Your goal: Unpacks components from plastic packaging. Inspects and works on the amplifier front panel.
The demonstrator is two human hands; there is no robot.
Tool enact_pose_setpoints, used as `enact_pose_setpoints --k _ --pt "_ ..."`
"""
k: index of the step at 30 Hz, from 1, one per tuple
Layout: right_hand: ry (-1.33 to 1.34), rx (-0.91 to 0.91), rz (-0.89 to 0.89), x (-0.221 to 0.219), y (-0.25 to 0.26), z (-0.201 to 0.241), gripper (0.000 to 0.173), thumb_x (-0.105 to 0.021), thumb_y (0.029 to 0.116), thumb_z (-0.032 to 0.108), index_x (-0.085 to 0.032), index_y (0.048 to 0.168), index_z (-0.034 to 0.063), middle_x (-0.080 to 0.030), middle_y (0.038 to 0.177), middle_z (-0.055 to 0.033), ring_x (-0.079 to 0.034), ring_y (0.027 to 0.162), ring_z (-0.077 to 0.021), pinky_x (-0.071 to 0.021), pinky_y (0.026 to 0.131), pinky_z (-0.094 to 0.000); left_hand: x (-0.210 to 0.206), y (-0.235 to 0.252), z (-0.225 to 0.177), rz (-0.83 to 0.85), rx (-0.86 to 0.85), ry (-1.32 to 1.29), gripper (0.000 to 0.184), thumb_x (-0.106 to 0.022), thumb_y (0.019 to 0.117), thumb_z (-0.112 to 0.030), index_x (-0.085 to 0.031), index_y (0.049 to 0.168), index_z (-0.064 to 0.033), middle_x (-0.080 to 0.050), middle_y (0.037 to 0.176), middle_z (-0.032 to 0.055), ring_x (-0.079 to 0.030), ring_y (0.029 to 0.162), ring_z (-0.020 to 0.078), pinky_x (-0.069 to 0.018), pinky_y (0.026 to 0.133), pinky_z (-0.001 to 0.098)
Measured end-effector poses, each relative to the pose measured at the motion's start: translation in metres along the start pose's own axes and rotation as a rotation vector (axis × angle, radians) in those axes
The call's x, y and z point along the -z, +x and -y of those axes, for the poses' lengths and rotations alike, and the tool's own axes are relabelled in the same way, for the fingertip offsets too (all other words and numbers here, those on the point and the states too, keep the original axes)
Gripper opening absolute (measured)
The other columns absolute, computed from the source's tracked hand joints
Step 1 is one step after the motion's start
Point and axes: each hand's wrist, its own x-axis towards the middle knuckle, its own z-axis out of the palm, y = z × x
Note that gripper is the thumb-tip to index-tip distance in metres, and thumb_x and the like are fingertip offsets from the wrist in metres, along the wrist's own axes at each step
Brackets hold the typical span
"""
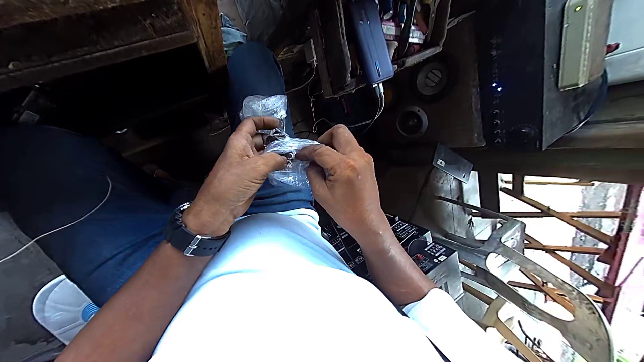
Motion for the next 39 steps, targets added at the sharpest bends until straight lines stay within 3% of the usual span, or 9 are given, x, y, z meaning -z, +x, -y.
enact_pose_setpoints --k 5,10,19,28,35,39 --pt "0.009 -0.02 0.031 0.0 0.002 -0.004 0.023 -0.061 0.0941 0.008 -0.08 0.106 0.0138 -0.056 0.101 -0.0072 -0.057 0.088 -0.015 -0.0493 0.067 -0.0278 0.0 -0.004 0.0 0.007 0.008 0.009 0.047 -0.053 0.0942 0.013 -0.047 0.134 -0.0101 -0.069 0.104 0.0078 -0.069 0.08 0.0139 -0.0584 0.073 0.0277" --pt "0.024 -0.012 0.087 -0.001 0.001 -0.007 0.02 -0.065 0.0992 0.024 -0.079 0.108 0.0131 -0.058 0.104 -0.0069 -0.058 0.094 -0.0165 -0.0512 0.073 -0.0298 -0.003 -0.004 -0.002 -0.002 0.023 0.02 0.048 -0.054 0.0937 0.013 -0.047 0.135 -0.0102 -0.069 0.105 0.0076 -0.068 0.082 0.0135 -0.0581 0.073 0.0275" --pt "-0.017 -0.001 0.086 -0.009 -0.001 -0.013 0.014 -0.071 0.0957 0.021 -0.079 0.104 0.0137 -0.06 0.104 -0.0085 -0.059 0.1 -0.0213 -0.0517 0.08 -0.0342 -0.006 -0.005 -0.002 0.017 0.012 0.084 0.056 -0.055 0.0892 0.019 -0.045 0.136 -0.0094 -0.069 0.108 0.0093 -0.069 0.082 0.0148 -0.0577 0.071 0.0272" --pt "0.046 0.104 0.045 -0.002 0.002 -0.024 0.01 -0.073 0.093 0.015 -0.082 0.096 0.0145 -0.066 0.121 -0.0119 -0.057 0.115 -0.0256 -0.0488 0.097 -0.0378 -0.006 -0.002 0.0 -0.002 0.031 0.046 0.046 -0.053 0.0949 0.014 -0.046 0.135 -0.0094 -0.07 0.106 0.0084 -0.069 0.083 0.0144 -0.058 0.074 0.0278" --pt "0.059 0.103 0.015 -0.01 0.002 -0.025 0.011 -0.072 0.0939 0.016 -0.082 0.096 0.0127 -0.066 0.122 -0.0121 -0.056 0.117 -0.0262 -0.0473 0.099 -0.0384 -0.006 -0.003 0.0 0.014 0.018 0.051 0.049 -0.053 0.0941 0.015 -0.045 0.135 -0.0094 -0.07 0.105 0.0085 -0.069 0.081 0.0137 -0.0578 0.073 0.0265" --pt "0.033 0.123 0.03 -0.014 0.002 -0.026 0.011 -0.072 0.095 0.017 -0.081 0.097 0.013 -0.065 0.13 -0.0119 -0.056 0.12 -0.0286 -0.0474 0.099 -0.0425 -0.007 -0.003 0.0 -0.001 0.024 0.076 0.05 -0.053 0.0932 0.015 -0.045 0.135 -0.0099 -0.071 0.104 0.008 -0.069 0.08 0.0136 -0.0575 0.071 0.0265"
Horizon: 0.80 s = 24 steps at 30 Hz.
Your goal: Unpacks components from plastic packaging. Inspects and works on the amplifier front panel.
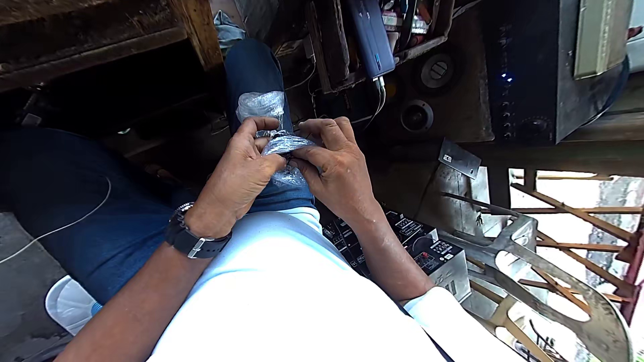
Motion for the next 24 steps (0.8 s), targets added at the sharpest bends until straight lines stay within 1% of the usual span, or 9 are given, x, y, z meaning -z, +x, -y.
enact_pose_setpoints --k 3,6,7,10,12,17,19,22,24 --pt "-0.02 0.051 0.018 -0.001 0.001 -0.001 0.013 -0.068 0.096 0.015 -0.081 0.098 0.0129 -0.061 0.137 -0.0137 -0.054 0.123 -0.0307 -0.0457 0.1 -0.0446 0.001 0.002 0.0 -0.009 0.015 0.004 0.047 -0.054 0.0946 0.013 -0.045 0.135 -0.01 -0.071 0.104 0.0074 -0.07 0.081 0.0138 -0.058 0.073 0.0272" --pt "-0.014 0.086 0.025 -0.001 0.004 -0.004 0.015 -0.065 0.0973 0.015 -0.078 0.099 0.0098 -0.058 0.14 -0.0149 -0.052 0.128 -0.032 -0.0448 0.104 -0.0462 -0.004 0.013 -0.005 -0.052 0.077 -0.029 0.051 -0.056 0.0906 0.014 -0.046 0.136 -0.0087 -0.071 0.108 0.0066 -0.071 0.089 0.0126 -0.0593 0.082 0.0294" --pt "-0.006 0.096 0.026 -0.002 0.005 -0.005 0.015 -0.064 0.0974 0.014 -0.077 0.098 0.0083 -0.058 0.141 -0.0151 -0.051 0.129 -0.0324 -0.0443 0.105 -0.0464 -0.004 0.013 -0.005 -0.053 0.079 -0.032 0.051 -0.056 0.0907 0.014 -0.046 0.136 -0.0086 -0.071 0.108 0.0067 -0.071 0.089 0.0127 -0.0594 0.082 0.0296" --pt "0.021 0.123 0.004 -0.004 0.007 -0.011 0.016 -0.061 0.0977 0.015 -0.074 0.093 0.0066 -0.059 0.139 -0.0152 -0.052 0.128 -0.0313 -0.0446 0.106 -0.0441 0.002 0.003 -0.001 -0.018 0.022 0.002 0.044 -0.053 0.0962 0.01 -0.046 0.134 -0.0101 -0.07 0.103 0.0069 -0.07 0.081 0.0137 -0.0586 0.075 0.0276" --pt "0.027 0.121 -0.014 -0.004 0.007 -0.011 0.015 -0.062 0.0972 0.014 -0.075 0.093 0.0065 -0.06 0.138 -0.0154 -0.053 0.128 -0.031 -0.0447 0.106 -0.0433 0.004 0.002 0.0 -0.017 0.016 0.012 0.042 -0.053 0.097 0.009 -0.046 0.134 -0.0102 -0.071 0.101 0.0066 -0.07 0.08 0.0134 -0.0584 0.074 0.0272" --pt "0.037 0.091 -0.087 -0.009 0.004 -0.014 0.015 -0.067 0.0982 0.014 -0.081 0.1 0.0099 -0.064 0.134 -0.0158 -0.054 0.125 -0.0303 -0.044 0.107 -0.0417 -0.004 0.016 -0.005 -0.072 0.098 -0.031 0.051 -0.055 0.0915 0.014 -0.045 0.137 -0.0084 -0.071 0.11 0.0067 -0.071 0.091 0.0125 -0.0594 0.083 0.0295" --pt "0.031 0.075 -0.069 -0.01 0.003 -0.014 0.015 -0.066 0.0988 0.015 -0.081 0.1 0.011 -0.063 0.136 -0.0151 -0.054 0.125 -0.0302 -0.0441 0.106 -0.0423 -0.004 0.014 -0.005 -0.059 0.096 -0.02 0.051 -0.054 0.092 0.014 -0.044 0.136 -0.0083 -0.071 0.109 0.0071 -0.071 0.09 0.0124 -0.0592 0.082 0.0287" --pt "0.03 0.074 -0.06 -0.009 0.002 -0.013 0.016 -0.066 0.0988 0.015 -0.081 0.101 0.0112 -0.062 0.137 -0.0152 -0.054 0.125 -0.0304 -0.0446 0.106 -0.0422 0.002 0.002 -0.001 -0.021 0.037 0.014 0.044 -0.054 0.0962 0.011 -0.045 0.134 -0.0105 -0.071 0.102 0.0071 -0.07 0.08 0.0135 -0.058 0.073 0.0268" --pt "0.046 0.079 -0.065 -0.006 0.001 -0.01 0.014 -0.068 0.0966 0.011 -0.081 0.1 0.0091 -0.062 0.137 -0.0162 -0.054 0.128 -0.0316 -0.0442 0.108 -0.0428 0.003 0.0 -0.001 -0.018 0.026 0.011 0.044 -0.054 0.0965 0.011 -0.045 0.134 -0.0111 -0.071 0.101 0.0064 -0.07 0.08 0.0133 -0.0584 0.073 0.0263"
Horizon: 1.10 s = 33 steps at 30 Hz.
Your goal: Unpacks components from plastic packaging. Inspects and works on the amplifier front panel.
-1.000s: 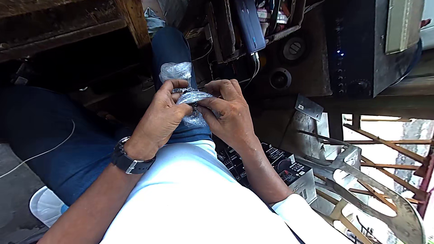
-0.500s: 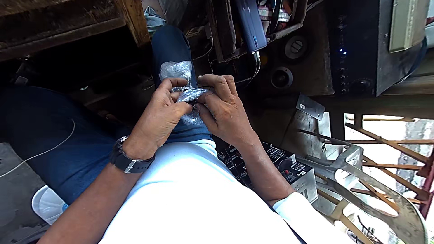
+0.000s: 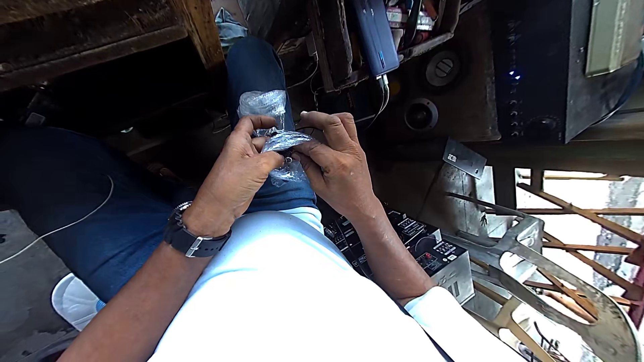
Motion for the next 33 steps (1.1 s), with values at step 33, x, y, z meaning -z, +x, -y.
enact_pose_setpoints --k 33 --pt "0.117 -0.067 -0.031 -0.006 0.002 0.007 0.015 -0.067 0.098 0.014 -0.078 0.105 0.0063 -0.07 0.121 -0.0123 -0.065 0.114 -0.0233 -0.0544 0.099 -0.0357 -0.005 0.003 -0.011 -0.052 -0.022 0.052 0.056 -0.057 0.0931 0.01 -0.044 0.141 -0.0152 -0.071 0.113 0.0072 -0.071 0.088 0.0146 -0.0591 0.075 0.0289"
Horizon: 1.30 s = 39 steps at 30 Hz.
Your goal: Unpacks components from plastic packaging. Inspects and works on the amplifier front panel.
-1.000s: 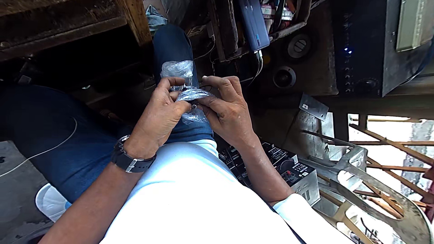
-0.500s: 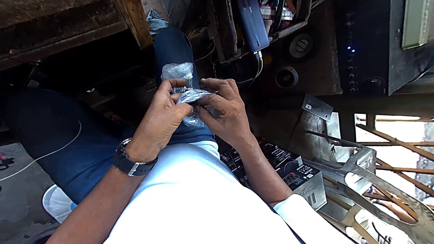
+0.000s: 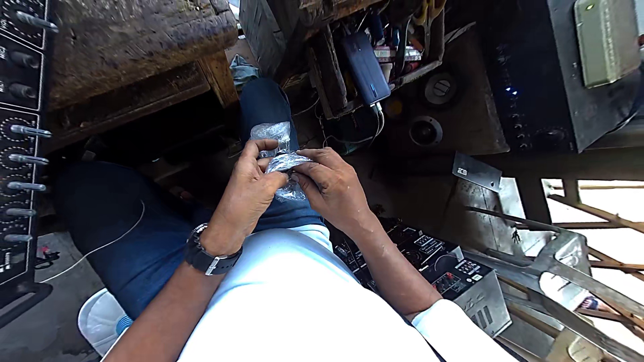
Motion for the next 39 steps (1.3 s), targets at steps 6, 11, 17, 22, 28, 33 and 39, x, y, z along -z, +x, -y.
enact_pose_setpoints --k 6,11,17,22,28,33,39 --pt "-0.005 0.052 -0.123 -0.008 0.002 0.002 0.012 -0.07 0.0922 0.01 -0.078 0.099 0.0047 -0.07 0.121 -0.0159 -0.065 0.115 -0.0255 -0.055 0.097 -0.0358 -0.001 0.003 -0.002 0.003 -0.023 -0.011 0.054 -0.056 0.0949 0.009 -0.043 0.142 -0.0136 -0.071 0.115 0.0079 -0.071 0.09 0.0149 -0.0596 0.077 0.0298" --pt "0.096 0.071 -0.179 -0.004 0.006 0.001 0.012 -0.068 0.0913 0.007 -0.076 0.099 0.001 -0.069 0.121 -0.0184 -0.066 0.118 -0.026 -0.057 0.099 -0.0363 -0.001 0.011 -0.009 -0.036 -0.009 -0.058 0.054 -0.056 0.0943 0.011 -0.043 0.141 -0.0116 -0.069 0.116 0.0088 -0.071 0.093 0.0155 -0.0599 0.08 0.0323" --pt "0.144 0.041 -0.161 0.015 0.023 0.0 0.015 -0.061 0.0977 0.012 -0.072 0.101 0.0025 -0.069 0.117 -0.011 -0.067 0.11 -0.0152 -0.0599 0.09 -0.0287 -0.008 0.033 -0.031 -0.053 -0.002 -0.133 0.053 -0.062 0.0922 0.008 -0.044 0.14 -0.0069 -0.07 0.111 0.015 -0.072 0.095 0.0227 -0.0605 0.085 0.0394" --pt "0.147 0.044 -0.264 0.076 0.079 0.002 0.015 -0.063 0.0949 0.013 -0.073 0.101 0.0037 -0.07 0.107 -0.0057 -0.068 0.096 -0.0096 -0.0605 0.083 -0.0285 -0.013 0.045 -0.066 0.138 -0.163 -0.287 0.062 -0.063 0.0987 -0.033 -0.035 0.147 -0.0064 -0.062 0.127 0.0165 -0.069 0.108 0.027 -0.0596 0.093 0.0434" --pt "0.047 0.06 -0.459 0.142 0.191 -0.023 0.022 -0.06 0.0971 0.019 -0.072 0.106 0.0032 -0.072 0.096 -0.0078 -0.069 0.084 -0.0134 -0.0594 0.077 -0.0373 -0.01 0.033 -0.087 0.105 -0.297 -0.197 0.071 -0.065 0.0971 -0.041 -0.034 0.151 -0.0067 -0.051 0.147 0.0196 -0.061 0.126 0.0379 -0.0562 0.101 0.053" --pt "-0.249 -0.088 -0.437 0.149 0.245 -0.043 0.026 -0.063 0.0957 0.027 -0.076 0.106 0.0072 -0.061 0.135 -0.0183 -0.055 0.129 -0.0344 -0.045 0.108 -0.0532 0.009 -0.014 -0.072 -0.001 -0.416 0.104 0.055 -0.062 0.0996 -0.026 -0.044 0.143 0.0022 -0.059 0.139 0.016 -0.062 0.124 0.0299 -0.0579 0.1 0.0471" --pt "-0.018 0.194 -0.434 0.093 0.215 0.02 0.024 -0.056 0.1007 0.02 -0.07 0.107 0.0012 -0.068 0.102 -0.0131 -0.067 0.085 -0.0185 -0.0587 0.073 -0.0374 0.046 -0.126 -0.115 -0.196 -0.59 0.554 0.03 -0.066 0.0988 -0.019 -0.065 0.125 -0.0054 -0.065 0.133 0.012 -0.064 0.122 0.0231 -0.0583 0.099 0.0424"
